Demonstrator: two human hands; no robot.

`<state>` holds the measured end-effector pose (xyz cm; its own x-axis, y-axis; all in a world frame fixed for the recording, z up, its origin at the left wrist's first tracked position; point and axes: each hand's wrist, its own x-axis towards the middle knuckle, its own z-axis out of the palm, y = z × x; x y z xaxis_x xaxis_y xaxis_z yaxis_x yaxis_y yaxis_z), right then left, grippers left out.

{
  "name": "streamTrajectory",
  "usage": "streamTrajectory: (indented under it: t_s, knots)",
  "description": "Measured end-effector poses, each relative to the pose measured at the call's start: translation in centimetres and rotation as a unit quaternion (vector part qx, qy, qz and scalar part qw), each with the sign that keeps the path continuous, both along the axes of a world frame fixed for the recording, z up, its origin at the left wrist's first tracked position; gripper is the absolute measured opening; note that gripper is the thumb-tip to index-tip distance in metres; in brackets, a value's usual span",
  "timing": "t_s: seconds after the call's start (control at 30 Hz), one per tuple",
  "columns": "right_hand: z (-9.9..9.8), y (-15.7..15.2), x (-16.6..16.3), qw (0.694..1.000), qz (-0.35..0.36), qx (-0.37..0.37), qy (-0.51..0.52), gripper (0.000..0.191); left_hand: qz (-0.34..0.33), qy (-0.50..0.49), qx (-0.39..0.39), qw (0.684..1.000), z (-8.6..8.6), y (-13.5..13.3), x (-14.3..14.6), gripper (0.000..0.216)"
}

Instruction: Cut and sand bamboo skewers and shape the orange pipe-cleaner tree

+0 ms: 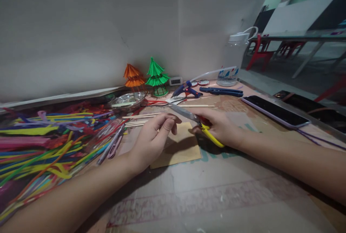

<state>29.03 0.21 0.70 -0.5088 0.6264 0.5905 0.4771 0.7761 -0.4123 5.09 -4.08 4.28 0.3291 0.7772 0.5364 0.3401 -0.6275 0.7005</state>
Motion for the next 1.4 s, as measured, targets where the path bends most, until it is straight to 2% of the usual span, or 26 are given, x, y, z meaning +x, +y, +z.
streamTrajectory:
  t_s: [0.13, 0.43, 0.73, 1.4]
  knots:
    - [-0.2, 0.5, 0.1, 1.000, -0.025, 0.009, 0.015, 0.051, 0.012, 0.003, 0.033, 0.999, 0.2, 0.1, -0.1, 0.026]
    - [0.1, -0.3, 0.0, 0.997, 0.027, 0.063, -0.039, 0.047, 0.004, -0.024, 0.013, 1.000, -1.3, 0.6, -0.2, 0.015]
    - [0.1, -0.3, 0.1, 0.995, 0.022, 0.079, -0.048, 0.044, 0.016, 0.007, 0.053, 0.998, -1.2, 0.4, -0.3, 0.015]
    - [0.2, -0.2, 0.1, 0.994, 0.034, 0.080, -0.060, 0.043, 0.018, 0.008, 0.058, 0.998, -1.3, 0.5, -0.2, 0.011]
